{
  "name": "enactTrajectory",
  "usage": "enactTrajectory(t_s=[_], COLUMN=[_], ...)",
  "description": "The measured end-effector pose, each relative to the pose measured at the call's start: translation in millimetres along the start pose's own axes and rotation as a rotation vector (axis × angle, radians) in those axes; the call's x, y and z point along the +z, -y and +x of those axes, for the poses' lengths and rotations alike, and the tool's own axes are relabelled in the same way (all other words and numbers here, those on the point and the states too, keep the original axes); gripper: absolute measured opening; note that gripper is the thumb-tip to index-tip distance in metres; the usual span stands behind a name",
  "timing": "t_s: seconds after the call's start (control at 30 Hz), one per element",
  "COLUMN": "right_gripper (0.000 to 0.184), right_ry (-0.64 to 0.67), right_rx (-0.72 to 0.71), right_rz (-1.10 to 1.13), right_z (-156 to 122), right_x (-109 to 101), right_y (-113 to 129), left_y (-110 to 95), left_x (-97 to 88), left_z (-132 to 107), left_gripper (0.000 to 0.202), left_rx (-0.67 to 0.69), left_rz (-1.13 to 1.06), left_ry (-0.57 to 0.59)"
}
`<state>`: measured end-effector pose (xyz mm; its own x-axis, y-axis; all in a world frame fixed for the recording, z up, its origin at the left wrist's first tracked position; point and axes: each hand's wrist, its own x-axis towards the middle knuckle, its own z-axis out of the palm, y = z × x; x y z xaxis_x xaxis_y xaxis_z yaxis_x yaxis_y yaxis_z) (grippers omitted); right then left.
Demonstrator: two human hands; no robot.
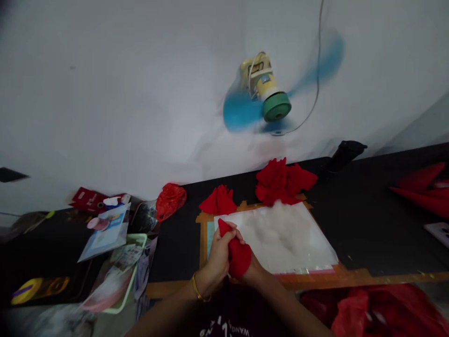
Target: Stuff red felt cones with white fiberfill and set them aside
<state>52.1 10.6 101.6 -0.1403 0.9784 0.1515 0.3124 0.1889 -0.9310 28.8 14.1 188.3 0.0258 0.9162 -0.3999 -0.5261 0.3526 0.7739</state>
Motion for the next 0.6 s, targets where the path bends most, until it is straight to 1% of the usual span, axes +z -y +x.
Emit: enactTrajectory(t_s=[0.07,0.13,0.2,0.3,0.4,0.47,0.53,0.6], right_gripper=[0.044,0.041,0.038,0.035,0.033,0.03,0.027,0.034], right_ry=[-0.083,-0.101,-0.048,0.021,0.106,0.191,0.272,0.299], right_rx=[0.053,0.082,0.076,0.065,0.048,0.02,-0.011,-0.032], right_rz=[-0.014,-0.021,-0.017,-0.014,-0.012,-0.013,-0.017,-0.072], right_z=[3,4,4,2,-3,-9,-17,-28], right_x=[15,22,21,7,-10,-19,-29,-41], right_y=[8,12,9,-5,-19,-28,-39,-55], left_y=[-2,-4,-5,3,19,28,32,33], left_x=[-1.1,-0.9,-1.5,-9.8,-30.9,-50.5,-72.2,-94.4], left_z=[0,1,1,5,25,48,74,95], left_gripper=[0.025,0.029,0.033,0.034,0.031,0.028,0.024,0.02], left_rx=[-0.046,-0.093,-0.128,-0.123,-0.135,-0.152,-0.099,-0.075], left_rz=[-0.012,-0.049,-0.094,-0.121,-0.165,-0.171,-0.112,-0.085], left_ry=[0.009,0.009,-0.009,-0.088,-0.189,-0.295,-0.475,-0.53])
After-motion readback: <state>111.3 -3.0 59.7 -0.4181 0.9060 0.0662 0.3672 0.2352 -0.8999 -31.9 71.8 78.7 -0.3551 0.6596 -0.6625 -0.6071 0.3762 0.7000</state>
